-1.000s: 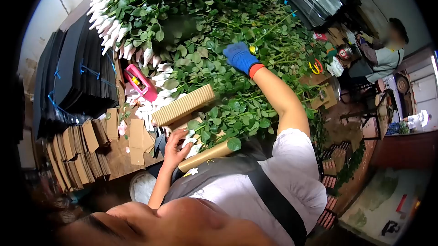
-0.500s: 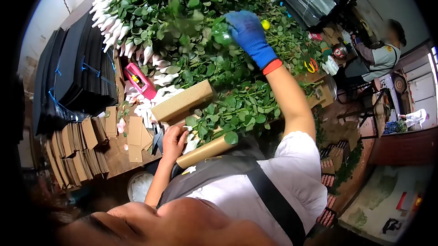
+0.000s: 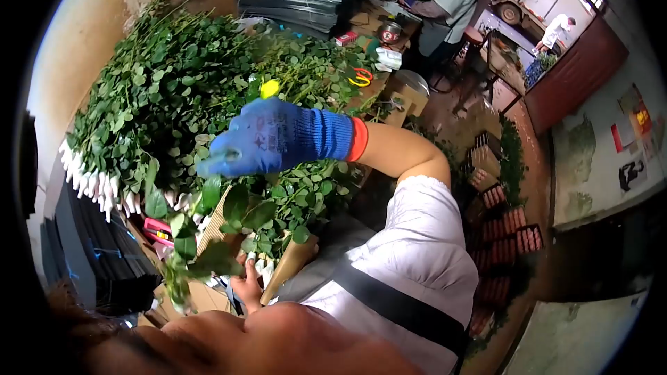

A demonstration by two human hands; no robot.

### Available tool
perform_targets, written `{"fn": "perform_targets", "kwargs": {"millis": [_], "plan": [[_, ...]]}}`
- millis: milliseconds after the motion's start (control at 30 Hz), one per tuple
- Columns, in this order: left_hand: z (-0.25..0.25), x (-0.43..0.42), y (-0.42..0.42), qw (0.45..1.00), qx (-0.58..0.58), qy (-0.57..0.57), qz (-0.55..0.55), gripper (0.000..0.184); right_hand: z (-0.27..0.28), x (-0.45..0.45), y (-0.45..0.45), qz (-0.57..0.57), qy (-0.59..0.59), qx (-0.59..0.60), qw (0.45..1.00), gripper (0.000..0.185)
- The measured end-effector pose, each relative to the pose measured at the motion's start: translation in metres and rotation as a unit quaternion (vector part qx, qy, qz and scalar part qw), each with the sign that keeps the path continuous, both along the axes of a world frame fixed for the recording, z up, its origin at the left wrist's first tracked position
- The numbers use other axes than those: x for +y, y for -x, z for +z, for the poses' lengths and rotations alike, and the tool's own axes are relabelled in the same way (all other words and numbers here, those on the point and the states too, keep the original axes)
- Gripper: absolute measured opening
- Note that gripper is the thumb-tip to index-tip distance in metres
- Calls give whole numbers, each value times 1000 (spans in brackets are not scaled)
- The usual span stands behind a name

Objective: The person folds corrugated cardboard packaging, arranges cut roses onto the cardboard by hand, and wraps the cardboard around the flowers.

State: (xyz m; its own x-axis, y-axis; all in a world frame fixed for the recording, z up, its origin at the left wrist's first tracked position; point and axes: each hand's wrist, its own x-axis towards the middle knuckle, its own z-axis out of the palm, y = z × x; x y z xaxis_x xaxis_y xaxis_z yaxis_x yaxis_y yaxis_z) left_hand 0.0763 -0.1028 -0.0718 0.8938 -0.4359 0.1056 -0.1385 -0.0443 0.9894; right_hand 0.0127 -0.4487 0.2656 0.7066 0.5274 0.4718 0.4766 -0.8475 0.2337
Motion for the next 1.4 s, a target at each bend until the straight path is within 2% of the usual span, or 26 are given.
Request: {"fn": "perform_targets", "kwargs": {"millis": [67,133,167,200,267,300,333,400,433,500,533,567,600,633,700,800,833,967,1067,1167,1200,1233,1300,1333,1367,1400], "plan": [[-48,14,-15,996,-74,-43,-13,24,-4,2,1,33,-17,94,995,36],[-61,14,-17,995,-71,-63,14,35,-30,-1,-9,62,-50,222,972,32],[-65,12,-18,999,-26,2,25,40,-48,-4,-16,96,-147,284,943,25],[-65,8,-17,997,21,67,36,45,-63,-12,-18,63,-137,325,933,24],[11,-5,-2,976,173,128,18,61,-90,-28,-27,11,-118,410,904,23],[20,-10,-1,983,173,47,39,64,-104,-38,-32,-33,-105,431,896,25],[14,-6,-3,1000,16,3,-4,68,-115,-46,-37,-63,-88,454,884,27],[49,-10,4,993,-58,-101,1,69,-120,-47,-37,-100,-163,512,837,33],[36,-12,3,998,-24,-44,35,70,-154,-59,-41,-59,-180,475,859,36],[33,-9,3,993,-40,-95,54,66,-155,-53,-40,-100,-156,505,843,39],[41,-12,6,996,-22,-68,58,65,-150,-49,-43,-129,-134,538,822,37],[36,-11,6,995,-25,-86,53,73,-148,-49,-44,-133,-143,524,829,34],[32,-12,8,994,-46,-52,89,67,-152,-46,-43,-144,-153,509,835,32],[46,-12,8,988,-44,-114,98,68,-158,-49,-44,-150,-154,503,837,33],[43,-10,9,982,-85,-126,114,68,-158,-51,-43,-183,-161,478,844,34],[55,-10,7,978,-101,-150,106,67,-144,-44,-40,-219,-43,508,832,31],[59,-9,7,978,-98,-157,100,66,-156,-48,-34,-169,-51,488,855,29],[66,-10,3,985,-72,-152,48,45,-176,-55,-28,-163,-41,414,895,26],[58,-8,0,989,-53,-135,33,49,-229,-84,-29,-184,-1,462,868,30],[62,-8,0,989,-23,-141,31,53,-205,-90,-51,-217,-165,530,803,31],[62,-8,0,988,-25,-149,32,54,-211,-92,-56,-159,-278,402,858,31],[60,-8,-1,984,-44,-169,32,54,-168,-67,-67,-174,-351,379,838,31],[55,-8,0,987,5,-158,29,54,-187,-54,-93,-123,-280,191,933,28],[57,-7,1,987,23,-155,27,54,-194,-42,-104,-129,-160,176,963,24],[52,-7,1,988,20,-152,28,55,-224,-34,-127,-189,62,280,939,32],[51,-5,1,986,22,-163,27,56,-224,-31,-140,-211,49,260,941,32]]}}
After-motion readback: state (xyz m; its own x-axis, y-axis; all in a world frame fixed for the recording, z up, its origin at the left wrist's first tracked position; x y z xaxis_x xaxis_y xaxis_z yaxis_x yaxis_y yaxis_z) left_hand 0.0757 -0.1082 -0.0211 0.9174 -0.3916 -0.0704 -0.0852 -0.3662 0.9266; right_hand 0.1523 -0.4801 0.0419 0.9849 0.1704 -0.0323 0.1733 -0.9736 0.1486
